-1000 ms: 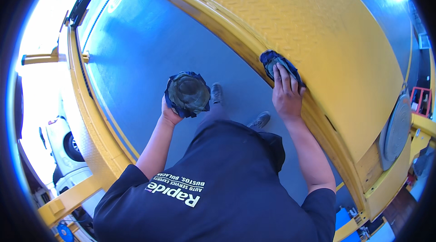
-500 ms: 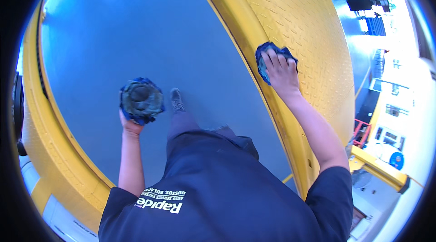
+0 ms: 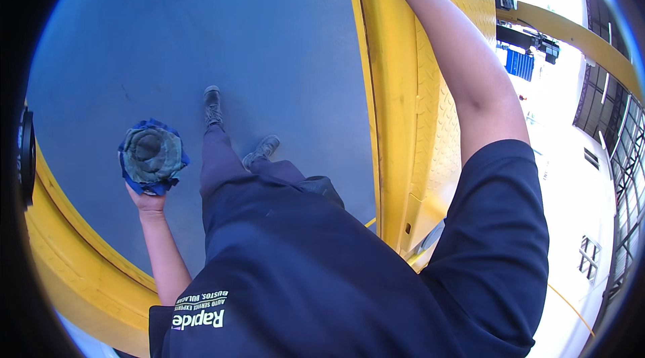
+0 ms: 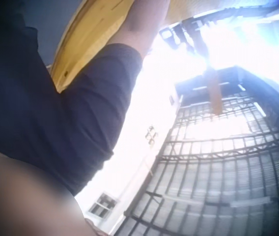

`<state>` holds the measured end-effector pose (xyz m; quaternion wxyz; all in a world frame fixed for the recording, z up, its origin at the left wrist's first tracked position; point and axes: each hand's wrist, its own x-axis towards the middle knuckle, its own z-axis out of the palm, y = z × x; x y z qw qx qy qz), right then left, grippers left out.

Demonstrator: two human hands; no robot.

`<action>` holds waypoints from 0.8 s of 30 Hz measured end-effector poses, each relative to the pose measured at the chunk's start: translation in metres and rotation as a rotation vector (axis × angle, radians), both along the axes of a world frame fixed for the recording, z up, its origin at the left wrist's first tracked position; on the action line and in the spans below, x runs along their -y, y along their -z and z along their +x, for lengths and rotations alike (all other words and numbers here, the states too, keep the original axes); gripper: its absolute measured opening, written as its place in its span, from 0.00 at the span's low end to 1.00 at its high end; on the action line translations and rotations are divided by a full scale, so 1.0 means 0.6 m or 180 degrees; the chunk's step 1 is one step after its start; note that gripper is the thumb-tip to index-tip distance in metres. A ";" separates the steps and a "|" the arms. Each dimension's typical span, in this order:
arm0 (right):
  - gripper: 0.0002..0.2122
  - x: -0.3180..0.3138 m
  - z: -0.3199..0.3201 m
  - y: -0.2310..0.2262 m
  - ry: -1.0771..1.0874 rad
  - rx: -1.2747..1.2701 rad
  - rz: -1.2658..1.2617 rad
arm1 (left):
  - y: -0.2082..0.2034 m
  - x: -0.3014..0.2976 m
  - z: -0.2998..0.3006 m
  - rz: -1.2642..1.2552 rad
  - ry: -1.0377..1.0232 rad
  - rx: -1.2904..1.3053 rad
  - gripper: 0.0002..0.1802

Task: The person wipes a large yellow metal structure with two cloths, moving along its edges and flat surfaces. They alternate between the left and right hand, cleaning different sections of the structure in a workshop setting.

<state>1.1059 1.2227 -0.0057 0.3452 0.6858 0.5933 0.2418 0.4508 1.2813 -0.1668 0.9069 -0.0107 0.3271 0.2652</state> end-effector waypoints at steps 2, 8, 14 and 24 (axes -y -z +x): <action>0.16 0.033 0.011 0.008 -0.0507 -0.0196 0.0084 | 0.001 -0.007 0.007 0.0021 -0.0033 0.0012 0.30; 0.26 0.215 -0.098 -0.012 0.0137 -0.0334 -0.0466 | 0.003 -0.018 0.022 0.0004 0.0122 0.0534 0.30; 0.16 0.400 -0.348 -0.101 0.1140 -0.0874 -0.1152 | 0.046 -0.013 0.021 -0.0144 -0.0045 0.1246 0.30; 0.18 0.269 -0.191 -0.111 0.0378 -0.0876 -0.1586 | 0.037 0.002 0.020 -0.0138 -0.0187 0.0934 0.30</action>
